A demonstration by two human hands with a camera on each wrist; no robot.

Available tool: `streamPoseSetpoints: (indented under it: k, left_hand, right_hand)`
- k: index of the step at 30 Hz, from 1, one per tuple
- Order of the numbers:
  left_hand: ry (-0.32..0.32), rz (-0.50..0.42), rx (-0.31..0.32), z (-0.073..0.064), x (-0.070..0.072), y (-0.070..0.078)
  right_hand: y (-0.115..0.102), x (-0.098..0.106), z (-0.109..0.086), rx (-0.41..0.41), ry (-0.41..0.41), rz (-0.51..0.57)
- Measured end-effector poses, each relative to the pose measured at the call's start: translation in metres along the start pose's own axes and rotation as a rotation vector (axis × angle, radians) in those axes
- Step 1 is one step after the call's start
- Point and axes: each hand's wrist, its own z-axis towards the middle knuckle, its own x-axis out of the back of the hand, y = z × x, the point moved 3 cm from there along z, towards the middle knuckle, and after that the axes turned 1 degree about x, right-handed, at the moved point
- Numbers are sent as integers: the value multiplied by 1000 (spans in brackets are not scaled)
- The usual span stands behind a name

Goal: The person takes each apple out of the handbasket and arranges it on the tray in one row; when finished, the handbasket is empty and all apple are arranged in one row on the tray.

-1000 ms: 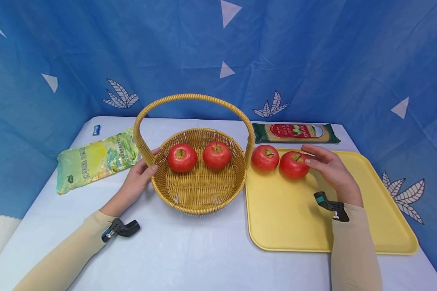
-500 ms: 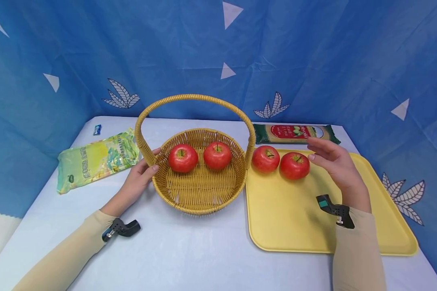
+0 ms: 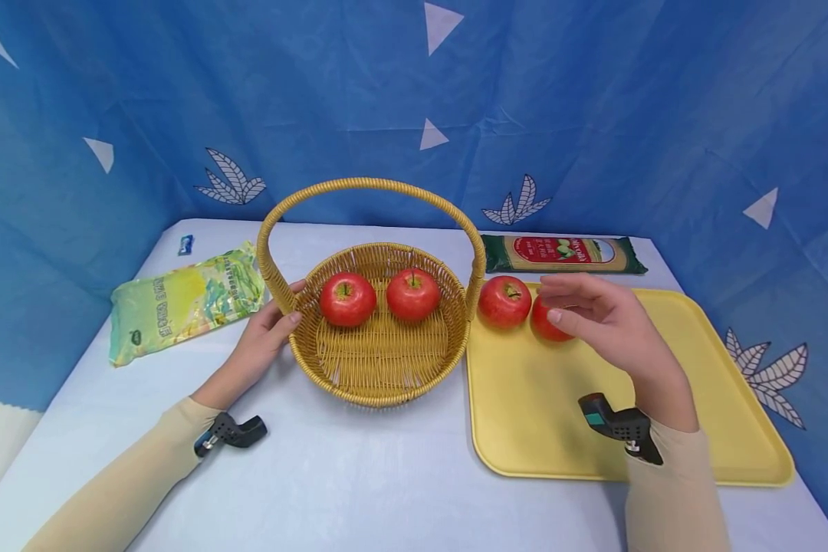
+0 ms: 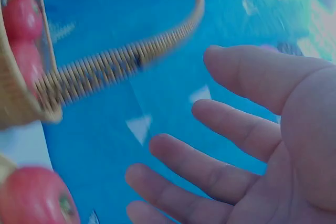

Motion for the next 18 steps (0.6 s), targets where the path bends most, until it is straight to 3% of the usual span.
streamPoseSetpoints:
  k: [9, 18]
  left_hand:
    - [-16, -9, -2, -2, -1, 0]
    - [-1, 1, -1, -1, 0, 0]
  right_hand:
    - [-31, -54, 8, 112, -186, -71]
    - [-40, -102, 31, 100, -309, -140]
